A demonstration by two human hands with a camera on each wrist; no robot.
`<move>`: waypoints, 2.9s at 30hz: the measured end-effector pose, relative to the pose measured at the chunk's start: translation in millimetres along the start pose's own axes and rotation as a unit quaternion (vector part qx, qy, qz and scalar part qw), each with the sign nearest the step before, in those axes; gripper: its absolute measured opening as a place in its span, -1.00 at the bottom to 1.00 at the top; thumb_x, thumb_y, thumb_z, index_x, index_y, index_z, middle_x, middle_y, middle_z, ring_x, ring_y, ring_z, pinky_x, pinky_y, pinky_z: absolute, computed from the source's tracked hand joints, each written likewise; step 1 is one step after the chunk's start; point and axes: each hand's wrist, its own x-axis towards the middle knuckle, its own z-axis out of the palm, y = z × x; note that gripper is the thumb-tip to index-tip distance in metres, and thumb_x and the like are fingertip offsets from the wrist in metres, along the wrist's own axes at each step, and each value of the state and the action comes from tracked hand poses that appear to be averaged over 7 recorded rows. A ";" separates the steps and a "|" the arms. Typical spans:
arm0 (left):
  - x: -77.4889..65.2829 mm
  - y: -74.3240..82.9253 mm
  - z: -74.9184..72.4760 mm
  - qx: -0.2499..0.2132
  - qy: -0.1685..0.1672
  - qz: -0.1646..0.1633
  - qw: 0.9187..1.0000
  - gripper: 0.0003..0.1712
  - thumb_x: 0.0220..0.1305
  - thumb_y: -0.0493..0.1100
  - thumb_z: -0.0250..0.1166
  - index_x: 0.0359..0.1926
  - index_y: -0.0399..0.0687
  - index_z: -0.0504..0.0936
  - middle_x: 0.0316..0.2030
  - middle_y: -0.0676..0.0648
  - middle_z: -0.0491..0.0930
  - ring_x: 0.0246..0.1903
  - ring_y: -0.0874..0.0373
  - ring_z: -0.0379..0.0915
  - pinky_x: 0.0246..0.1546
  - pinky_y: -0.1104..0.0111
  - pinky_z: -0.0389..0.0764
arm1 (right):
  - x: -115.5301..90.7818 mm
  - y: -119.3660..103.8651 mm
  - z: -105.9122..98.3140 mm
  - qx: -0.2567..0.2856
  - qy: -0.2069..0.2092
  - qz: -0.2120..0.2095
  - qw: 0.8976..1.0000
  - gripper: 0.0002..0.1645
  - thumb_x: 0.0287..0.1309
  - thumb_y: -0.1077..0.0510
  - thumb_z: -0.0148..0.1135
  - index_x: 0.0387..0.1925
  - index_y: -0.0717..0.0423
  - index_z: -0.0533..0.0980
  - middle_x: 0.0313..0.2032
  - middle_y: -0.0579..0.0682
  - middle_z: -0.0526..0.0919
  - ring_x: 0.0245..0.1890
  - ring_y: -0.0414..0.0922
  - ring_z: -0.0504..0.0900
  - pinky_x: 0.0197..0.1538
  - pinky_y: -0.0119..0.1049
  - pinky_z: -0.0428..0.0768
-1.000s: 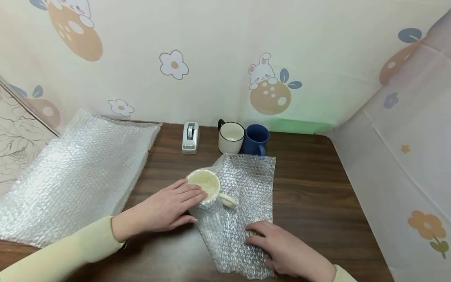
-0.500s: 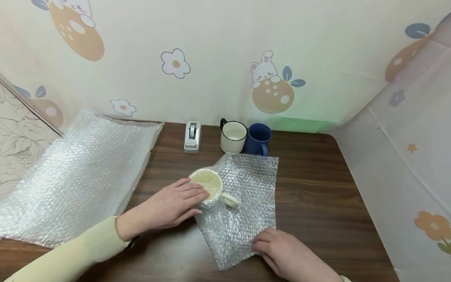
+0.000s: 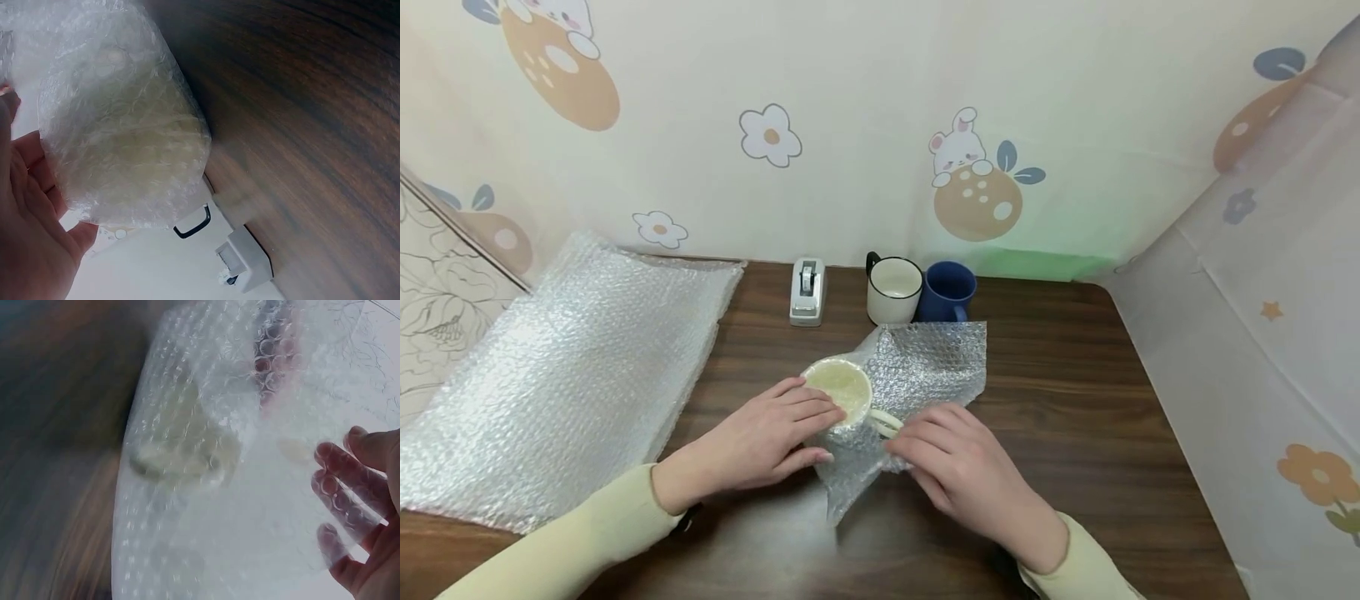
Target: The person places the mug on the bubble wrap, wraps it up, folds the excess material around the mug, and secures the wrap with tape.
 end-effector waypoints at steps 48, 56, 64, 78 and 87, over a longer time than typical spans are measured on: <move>4.9 -9.0 5.7 -0.067 0.085 0.060 0.992 -0.50 0.18 -0.30 0.36 0.16 -0.28 0.51 0.27 -0.22 0.43 0.35 -0.06 0.27 0.30 -0.02 0.32 | 47.6 57.9 70.3 -0.052 -0.086 0.375 0.921 -0.09 -0.28 -0.01 0.71 0.16 0.10 0.49 0.12 0.16 0.45 0.05 0.13 0.34 0.02 0.01 0.45; 2.9 -4.8 4.6 -0.008 0.034 0.050 0.998 -0.44 0.24 -0.20 0.27 0.28 -0.14 0.49 0.23 -0.11 0.51 0.31 0.01 0.33 0.28 -0.11 0.32 | 40.3 58.3 68.0 -0.001 -0.078 0.390 0.918 -0.23 -0.12 -0.03 0.63 0.13 0.12 0.50 0.12 0.14 0.48 0.11 0.13 0.36 0.12 0.05 0.38; 3.2 -2.8 4.1 0.002 0.012 0.048 0.999 -0.32 0.22 -0.17 0.27 0.38 -0.04 0.40 0.20 -0.05 0.51 0.28 0.05 0.34 0.31 -0.11 0.27 | -3.9 71.8 32.8 -0.019 0.047 0.349 0.936 -0.60 0.04 0.26 0.44 -0.05 0.26 0.57 0.04 0.20 0.54 0.08 0.19 0.39 0.12 0.09 0.28; 3.0 -3.1 4.1 -0.016 0.019 0.047 0.999 -0.36 0.23 -0.21 0.25 0.36 -0.06 0.43 0.18 -0.04 0.54 0.28 0.07 0.35 0.30 -0.15 0.25 | -72.6 83.0 13.3 0.208 0.094 0.649 0.726 0.07 0.36 -0.07 0.23 0.54 0.22 -0.20 0.31 0.30 0.16 0.12 -0.05 0.48 -0.09 -0.49 0.53; 1.9 -5.7 6.7 -0.040 0.033 0.049 0.997 -0.37 0.21 -0.23 0.26 0.34 -0.05 0.46 0.19 -0.04 0.53 0.29 0.10 0.34 0.31 -0.14 0.25 | -80.5 76.4 29.2 0.644 0.224 0.525 0.509 -0.46 0.55 0.20 -0.13 0.42 0.08 0.00 0.15 -0.02 0.50 0.06 -0.19 0.56 0.09 -0.26 0.58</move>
